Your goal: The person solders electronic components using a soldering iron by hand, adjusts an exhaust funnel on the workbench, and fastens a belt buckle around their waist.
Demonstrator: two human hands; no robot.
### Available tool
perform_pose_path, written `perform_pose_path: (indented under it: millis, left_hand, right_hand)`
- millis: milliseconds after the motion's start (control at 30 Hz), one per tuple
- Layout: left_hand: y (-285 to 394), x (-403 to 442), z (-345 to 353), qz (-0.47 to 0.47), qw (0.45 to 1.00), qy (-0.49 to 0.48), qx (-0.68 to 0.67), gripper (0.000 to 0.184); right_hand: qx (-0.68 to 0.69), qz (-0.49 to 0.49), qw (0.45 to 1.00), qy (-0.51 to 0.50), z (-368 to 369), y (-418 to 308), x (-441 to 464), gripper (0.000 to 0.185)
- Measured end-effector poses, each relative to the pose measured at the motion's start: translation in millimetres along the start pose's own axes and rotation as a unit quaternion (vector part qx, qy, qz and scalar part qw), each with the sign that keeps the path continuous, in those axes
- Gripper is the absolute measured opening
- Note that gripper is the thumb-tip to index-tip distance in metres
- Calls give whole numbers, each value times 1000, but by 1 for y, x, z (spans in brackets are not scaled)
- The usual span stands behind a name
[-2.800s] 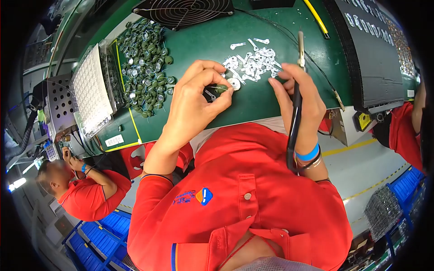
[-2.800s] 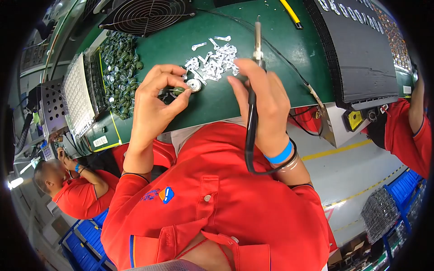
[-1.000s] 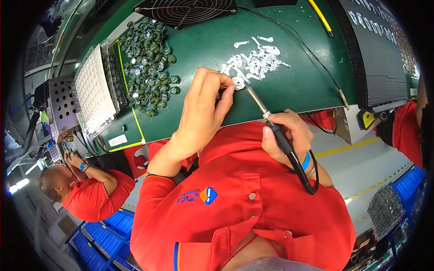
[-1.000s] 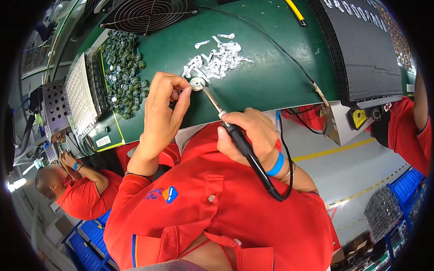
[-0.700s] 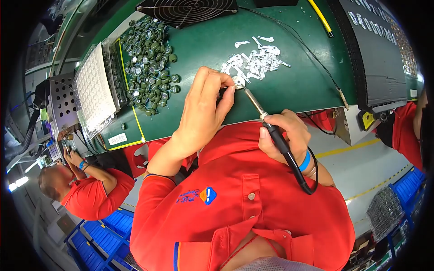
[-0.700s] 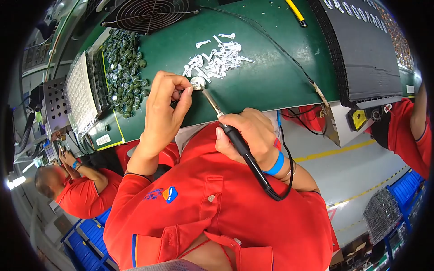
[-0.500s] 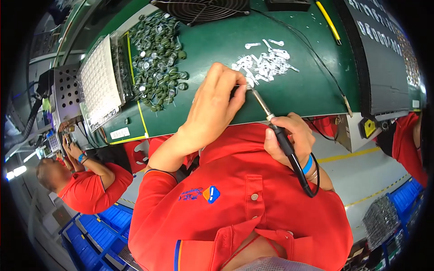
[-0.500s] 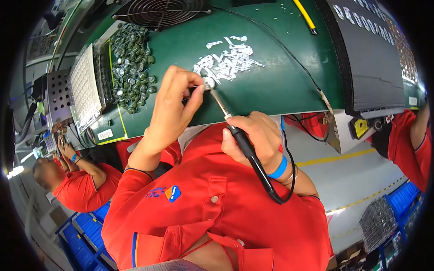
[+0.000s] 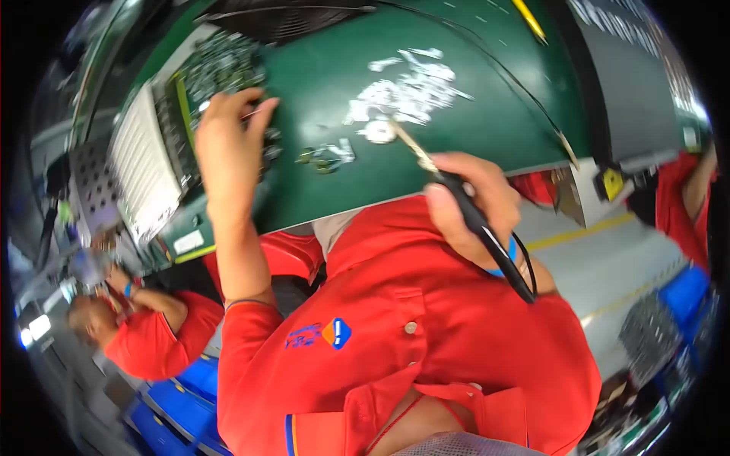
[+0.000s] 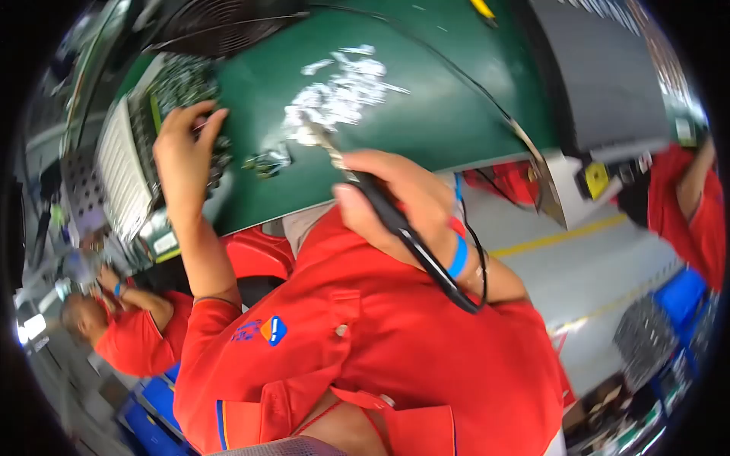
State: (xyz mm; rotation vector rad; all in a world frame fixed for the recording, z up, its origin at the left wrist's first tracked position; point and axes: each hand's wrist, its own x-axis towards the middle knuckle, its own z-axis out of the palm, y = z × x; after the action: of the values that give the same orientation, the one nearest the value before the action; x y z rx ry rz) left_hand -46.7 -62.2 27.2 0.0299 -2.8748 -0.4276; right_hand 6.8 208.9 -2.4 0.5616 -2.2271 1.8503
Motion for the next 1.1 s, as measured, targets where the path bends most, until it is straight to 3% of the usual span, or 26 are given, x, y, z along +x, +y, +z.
perform_pose_path:
  millis: [133, 233, 300, 400, 500, 667, 767, 900, 1000, 1100]
  left_hand:
    - [9, -3, 4, 66, 997, 24, -43, 17]
    - [25, -9, 0, 58, 997, 23, -40, 17]
    - [30, -18, -1, -3, 996, 24, -82, 20]
    - [45, -38, 0, 13, 985, -8, -170, 24]
    - [72, -51, -4, 86, 974, -52, -202, 26]
    - [79, -48, 4, 128, 954, -62, -265, 27]
    - [78, -46, 5, 121, 951, -86, -273, 28]
    - [79, -47, 1, 63, 955, -110, -270, 27]
    - [74, -42, 4, 170, 947, -113, -248, 28]
    - [73, -44, 5, 189, 945, -98, -249, 29]
  right_hand:
    - [49, -72, 996, 19, 11, 6, 11, 27]
    - [78, -55, 995, 38, 28, 12, 3, 24]
    - [48, -53, 997, 42, 26, 11, 2, 25]
    - [9, -63, 998, 22, 21, 11, 5, 27]
    - [95, -59, 992, 59, 22, 11, 10, 30]
    - [141, -68, 983, 91, 25, 16, 13, 30]
    - [149, 1, 987, 63, 22, 14, 11, 35]
    - [140, -28, 987, 71, 24, 12, 14, 33]
    - [156, 37, 986, 36, 19, 5, 14, 31]
    - [171, 75, 982, 12, 16, 1, 14, 30]
